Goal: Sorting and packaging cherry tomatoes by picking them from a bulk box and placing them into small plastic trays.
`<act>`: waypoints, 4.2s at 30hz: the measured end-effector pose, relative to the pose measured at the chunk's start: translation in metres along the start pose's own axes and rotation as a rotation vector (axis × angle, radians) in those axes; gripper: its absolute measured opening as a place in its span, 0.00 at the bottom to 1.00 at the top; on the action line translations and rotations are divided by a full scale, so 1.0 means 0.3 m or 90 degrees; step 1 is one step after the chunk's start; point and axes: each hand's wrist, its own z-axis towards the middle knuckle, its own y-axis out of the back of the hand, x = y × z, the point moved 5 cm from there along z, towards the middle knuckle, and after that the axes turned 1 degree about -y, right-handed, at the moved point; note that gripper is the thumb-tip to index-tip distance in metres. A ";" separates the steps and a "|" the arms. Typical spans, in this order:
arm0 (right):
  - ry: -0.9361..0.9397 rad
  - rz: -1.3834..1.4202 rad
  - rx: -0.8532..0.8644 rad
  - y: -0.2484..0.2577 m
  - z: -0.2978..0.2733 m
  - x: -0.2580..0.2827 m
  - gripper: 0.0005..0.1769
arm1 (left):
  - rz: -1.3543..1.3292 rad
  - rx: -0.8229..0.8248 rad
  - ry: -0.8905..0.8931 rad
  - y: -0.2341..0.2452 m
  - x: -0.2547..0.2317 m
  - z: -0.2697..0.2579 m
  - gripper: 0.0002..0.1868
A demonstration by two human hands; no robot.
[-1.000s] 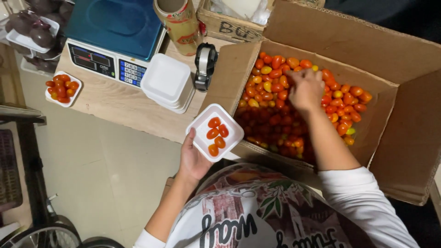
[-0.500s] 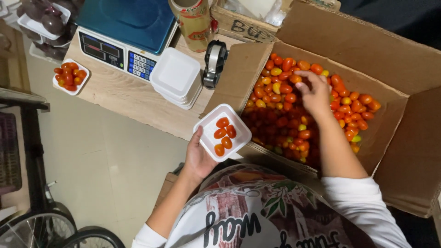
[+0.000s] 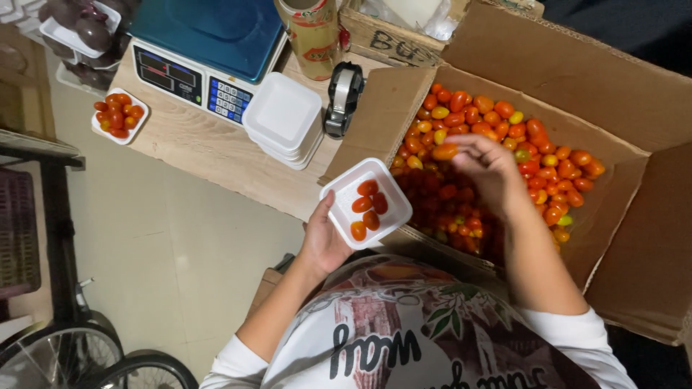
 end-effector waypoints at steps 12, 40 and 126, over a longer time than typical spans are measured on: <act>0.475 -0.261 0.218 -0.376 -0.070 0.073 0.21 | 0.024 -0.005 0.057 0.005 0.065 0.000 0.34; -0.041 0.215 0.152 -0.146 0.089 0.011 0.26 | 0.036 0.027 0.033 -0.033 0.043 0.008 0.35; 0.099 -0.747 -0.267 0.252 0.231 -0.285 0.16 | 0.030 0.083 0.021 0.022 0.034 -0.018 0.42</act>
